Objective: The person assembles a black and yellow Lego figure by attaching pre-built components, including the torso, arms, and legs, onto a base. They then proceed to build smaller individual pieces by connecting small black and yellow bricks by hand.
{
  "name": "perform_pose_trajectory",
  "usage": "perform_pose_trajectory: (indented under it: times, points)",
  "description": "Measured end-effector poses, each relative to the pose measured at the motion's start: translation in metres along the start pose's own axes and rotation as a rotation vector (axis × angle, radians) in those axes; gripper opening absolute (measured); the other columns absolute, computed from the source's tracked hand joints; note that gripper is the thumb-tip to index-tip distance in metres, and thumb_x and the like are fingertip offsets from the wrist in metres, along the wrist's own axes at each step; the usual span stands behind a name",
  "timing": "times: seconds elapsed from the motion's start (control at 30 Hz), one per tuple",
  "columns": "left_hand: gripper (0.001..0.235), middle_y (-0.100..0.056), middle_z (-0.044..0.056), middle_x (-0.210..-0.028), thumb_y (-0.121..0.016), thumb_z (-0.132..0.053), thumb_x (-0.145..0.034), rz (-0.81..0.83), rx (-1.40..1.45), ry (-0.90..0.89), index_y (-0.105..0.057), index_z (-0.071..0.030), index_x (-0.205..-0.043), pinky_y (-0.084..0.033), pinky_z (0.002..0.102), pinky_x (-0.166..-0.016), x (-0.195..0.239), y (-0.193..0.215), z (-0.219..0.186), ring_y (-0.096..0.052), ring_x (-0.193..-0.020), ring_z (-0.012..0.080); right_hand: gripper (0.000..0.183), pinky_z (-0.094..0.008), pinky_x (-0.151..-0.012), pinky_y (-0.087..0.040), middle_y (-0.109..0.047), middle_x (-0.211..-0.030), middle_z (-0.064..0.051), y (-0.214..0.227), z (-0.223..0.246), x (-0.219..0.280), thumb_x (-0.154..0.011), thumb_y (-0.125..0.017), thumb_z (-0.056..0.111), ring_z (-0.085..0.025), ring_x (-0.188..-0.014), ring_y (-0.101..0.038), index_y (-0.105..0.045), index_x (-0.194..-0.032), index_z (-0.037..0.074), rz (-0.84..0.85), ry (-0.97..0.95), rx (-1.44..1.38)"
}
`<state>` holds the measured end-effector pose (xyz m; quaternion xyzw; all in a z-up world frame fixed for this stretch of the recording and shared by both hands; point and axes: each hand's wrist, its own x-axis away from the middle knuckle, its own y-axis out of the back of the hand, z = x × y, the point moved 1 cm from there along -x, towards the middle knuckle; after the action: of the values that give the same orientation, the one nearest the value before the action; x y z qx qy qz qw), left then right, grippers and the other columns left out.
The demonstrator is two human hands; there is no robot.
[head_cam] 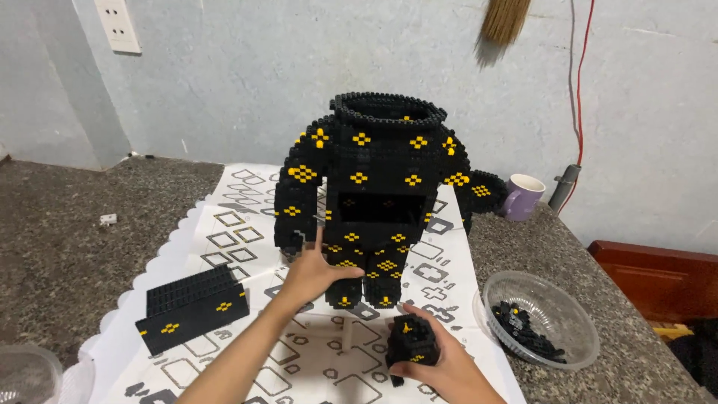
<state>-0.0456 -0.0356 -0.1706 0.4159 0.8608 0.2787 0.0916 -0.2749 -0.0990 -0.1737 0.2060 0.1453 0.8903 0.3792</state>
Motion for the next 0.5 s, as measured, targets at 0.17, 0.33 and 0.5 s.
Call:
perform_pose_trajectory:
  times: [0.17,0.33,0.5]
  points:
    - [0.133,-0.023,0.023,-0.147,-0.077,-0.06,-0.051,0.01,0.032,-0.004,0.002,-0.023,-0.152,-0.038,0.042,-0.104,-0.009,0.002,0.012,-0.032,-0.134,0.0365,0.087,-0.024,-0.1,-0.042,-0.069,-0.124,0.002,0.0,-0.002,-0.003,-0.058,-0.085,0.012,-0.01,-0.114,-0.062,-0.051,-0.137,0.026,-0.001,0.031,-0.054]
    - [0.122,-0.057,0.004,-0.132,-0.081,-0.047,-0.049,0.027,0.128,-0.06,-0.017,-0.022,-0.149,-0.043,0.029,-0.099,0.01,0.016,0.005,-0.055,-0.118,0.0199,0.081,-0.025,-0.099,-0.043,-0.069,-0.124,0.004,0.001,0.002,0.003,-0.058,-0.084,0.016,-0.011,-0.117,-0.061,-0.054,-0.132,0.024,-0.012,0.066,-0.008]
    - [0.125,-0.05,0.006,-0.066,-0.077,-0.05,-0.058,0.089,0.087,0.072,-0.001,-0.018,-0.153,-0.045,0.028,-0.083,0.016,0.021,0.004,-0.062,-0.093,0.0183,0.063,-0.028,-0.095,-0.047,-0.071,-0.119,-0.001,0.002,-0.003,-0.001,-0.063,-0.082,0.011,-0.015,-0.106,-0.066,-0.056,-0.119,0.017,0.008,0.098,-0.109]
